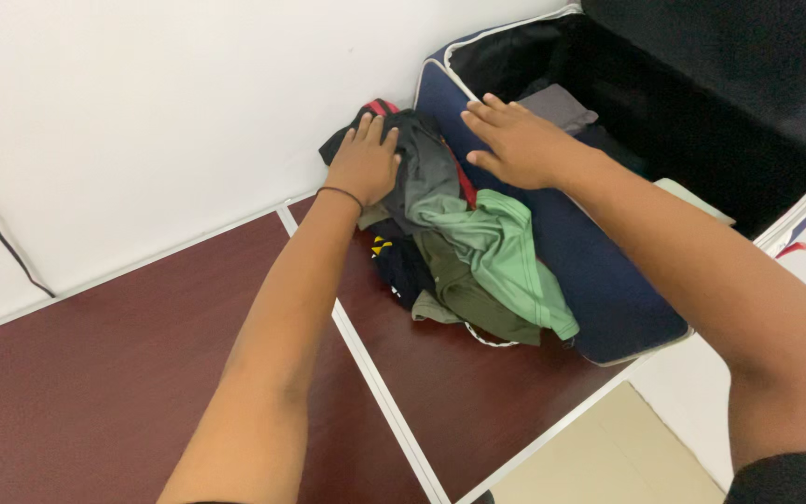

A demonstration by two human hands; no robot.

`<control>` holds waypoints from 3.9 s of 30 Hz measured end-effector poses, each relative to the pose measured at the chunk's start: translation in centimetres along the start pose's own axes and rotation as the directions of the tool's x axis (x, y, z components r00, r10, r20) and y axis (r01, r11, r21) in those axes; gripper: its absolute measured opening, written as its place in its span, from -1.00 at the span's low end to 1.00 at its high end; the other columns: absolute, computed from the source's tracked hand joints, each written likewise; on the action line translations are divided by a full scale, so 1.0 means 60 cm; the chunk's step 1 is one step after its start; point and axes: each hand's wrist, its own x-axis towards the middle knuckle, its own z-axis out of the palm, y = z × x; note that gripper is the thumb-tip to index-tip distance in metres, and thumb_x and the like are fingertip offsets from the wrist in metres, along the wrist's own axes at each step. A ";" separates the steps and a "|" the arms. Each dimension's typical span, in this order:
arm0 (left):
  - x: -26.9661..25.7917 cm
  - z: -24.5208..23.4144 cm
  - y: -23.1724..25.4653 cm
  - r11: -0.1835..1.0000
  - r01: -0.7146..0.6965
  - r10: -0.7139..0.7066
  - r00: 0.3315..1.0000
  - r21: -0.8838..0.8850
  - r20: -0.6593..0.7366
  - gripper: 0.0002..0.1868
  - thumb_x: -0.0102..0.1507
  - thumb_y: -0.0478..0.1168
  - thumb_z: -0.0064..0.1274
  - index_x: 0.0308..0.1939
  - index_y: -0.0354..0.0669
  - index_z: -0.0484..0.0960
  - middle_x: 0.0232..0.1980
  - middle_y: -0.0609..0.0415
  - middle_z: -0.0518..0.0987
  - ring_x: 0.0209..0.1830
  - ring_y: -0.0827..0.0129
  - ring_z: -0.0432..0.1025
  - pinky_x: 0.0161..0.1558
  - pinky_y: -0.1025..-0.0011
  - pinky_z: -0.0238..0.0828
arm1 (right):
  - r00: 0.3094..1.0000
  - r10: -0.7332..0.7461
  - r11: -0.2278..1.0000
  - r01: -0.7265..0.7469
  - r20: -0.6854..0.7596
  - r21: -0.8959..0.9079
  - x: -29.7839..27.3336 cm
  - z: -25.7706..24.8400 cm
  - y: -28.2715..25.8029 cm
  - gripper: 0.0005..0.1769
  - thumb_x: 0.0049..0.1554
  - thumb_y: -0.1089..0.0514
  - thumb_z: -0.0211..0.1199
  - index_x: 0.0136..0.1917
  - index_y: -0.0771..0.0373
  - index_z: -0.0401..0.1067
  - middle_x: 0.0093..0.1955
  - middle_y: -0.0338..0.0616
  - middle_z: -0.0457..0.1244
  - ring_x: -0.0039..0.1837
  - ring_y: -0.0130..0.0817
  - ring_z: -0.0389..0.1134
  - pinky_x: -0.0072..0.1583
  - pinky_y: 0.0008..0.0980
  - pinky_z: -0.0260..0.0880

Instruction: The person folds a black t-shirt on a wooden table. They smooth the fabric, fold the sleeves inward, fold the shirt in half lengthwise, and then fold it into a compact rectangle.

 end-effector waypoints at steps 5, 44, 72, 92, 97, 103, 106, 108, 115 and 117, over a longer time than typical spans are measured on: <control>-0.064 -0.089 0.047 0.985 0.129 -0.106 0.975 -0.114 0.194 -0.20 0.21 -0.23 0.04 0.55 0.20 0.22 0.56 -0.21 0.18 0.51 -0.11 0.17 0.38 -0.21 0.09 | 0.995 0.010 0.998 -0.016 0.096 0.065 0.021 0.038 -0.070 -0.15 0.22 -0.19 0.16 0.55 0.41 0.11 0.52 0.28 0.09 0.55 0.16 0.05 0.48 -0.01 0.09; -0.387 -0.256 -0.132 0.900 0.299 -0.126 0.875 -0.316 0.468 -0.14 -0.14 0.01 0.55 0.15 -0.20 0.51 0.07 -0.30 0.60 0.13 -0.17 0.46 0.11 0.03 0.37 | 0.923 0.380 0.687 -0.324 0.059 0.651 0.070 0.037 -0.295 -0.64 0.22 -0.07 0.30 0.09 0.26 0.46 -0.24 0.09 0.32 -0.17 -0.09 0.35 -0.10 -0.10 0.31; -0.707 -0.348 -0.198 0.537 0.769 -0.583 0.636 0.347 -0.505 -0.39 0.07 -0.16 0.30 0.21 -0.03 0.54 0.25 -0.24 0.39 0.25 -0.11 0.24 0.16 -0.04 0.17 | 0.739 -0.037 0.998 0.056 -0.673 0.007 0.273 0.271 -0.594 -0.51 0.05 0.10 0.33 0.24 0.23 0.41 0.15 0.15 0.21 0.30 0.09 0.16 0.30 0.22 0.07; -0.800 -0.274 -0.111 0.315 0.944 -0.859 0.327 0.096 -0.395 -0.41 0.22 0.22 0.11 -0.14 -0.33 0.66 -0.07 -0.20 0.49 -0.06 -0.09 0.32 -0.09 0.00 0.18 | 0.984 -0.044 0.952 -0.012 0.175 0.307 0.193 0.296 -0.652 -0.23 0.24 -0.39 -0.11 0.62 -0.12 0.07 0.69 0.15 -0.29 0.70 0.18 -0.47 0.53 0.39 -0.55; -0.812 -0.255 -0.124 0.505 0.849 -0.846 0.451 -0.156 -0.284 -0.59 0.31 0.01 0.08 0.06 -0.23 0.61 0.13 -0.15 0.51 0.16 -0.08 0.35 0.15 0.00 0.24 | 0.973 -0.024 0.979 -0.024 0.232 0.202 0.148 0.261 -0.708 -0.19 0.24 -0.41 -0.19 0.65 -0.09 -0.05 0.71 0.16 -0.32 0.68 0.26 -0.44 0.47 0.50 -0.44; -0.833 -0.259 -0.147 0.272 0.440 -0.955 0.231 -0.856 -0.185 -0.55 0.60 0.06 -0.23 0.38 -0.20 0.20 0.38 -0.27 0.47 0.41 0.02 0.38 0.41 0.07 0.30 | 0.882 -0.028 0.996 -0.013 0.470 0.083 0.111 0.165 -0.733 -0.11 0.24 -0.45 -0.09 0.65 0.04 -0.07 0.61 0.29 -0.17 0.58 0.37 -0.12 0.34 0.34 0.15; -0.823 -0.284 -0.139 -0.137 0.089 -0.980 0.136 -0.987 0.148 -0.46 0.46 0.08 -0.28 0.43 0.00 -0.01 0.39 -0.14 0.31 0.35 0.15 0.33 0.21 0.17 0.47 | 0.831 -0.039 0.996 -0.012 0.555 0.088 0.124 0.132 -0.727 -0.09 0.19 -0.46 0.05 0.59 0.09 0.08 0.50 0.22 0.04 0.46 0.20 0.16 0.27 0.08 0.39; -0.816 -0.294 -0.138 -0.225 -0.012 -0.966 0.130 -0.974 0.221 -0.45 0.44 0.08 -0.27 0.42 0.05 -0.02 0.41 -0.15 0.27 0.34 0.15 0.32 0.21 0.17 0.47 | 0.809 -0.050 0.994 -0.015 0.586 0.106 0.142 0.123 -0.723 -0.14 0.19 -0.44 0.11 0.54 0.11 0.21 0.38 0.07 0.23 0.38 0.03 0.31 0.24 0.01 0.41; -0.840 -0.252 -0.152 0.258 0.305 -0.948 0.263 -0.917 -0.179 -0.49 0.52 -0.09 -0.03 0.37 -0.23 0.08 0.36 -0.30 0.43 0.39 0.00 0.36 0.37 0.16 0.30 | 0.941 -0.315 0.852 0.337 -0.121 0.400 0.224 0.232 -0.737 -0.49 0.26 -0.17 0.14 0.38 0.07 0.43 0.39 0.06 0.22 0.48 0.01 0.17 0.48 0.02 0.13; -0.833 -0.252 -0.142 0.298 0.472 -0.948 0.246 -0.830 -0.200 -0.47 0.44 -0.10 0.01 0.33 -0.25 0.12 0.23 -0.31 0.52 0.26 -0.06 0.46 0.25 0.13 0.39 | 0.891 -0.387 0.786 0.454 -0.239 0.420 0.235 0.275 -0.737 -0.49 0.30 -0.16 0.10 0.42 0.06 0.40 0.49 0.16 0.15 0.57 0.08 0.07 0.51 0.05 -0.02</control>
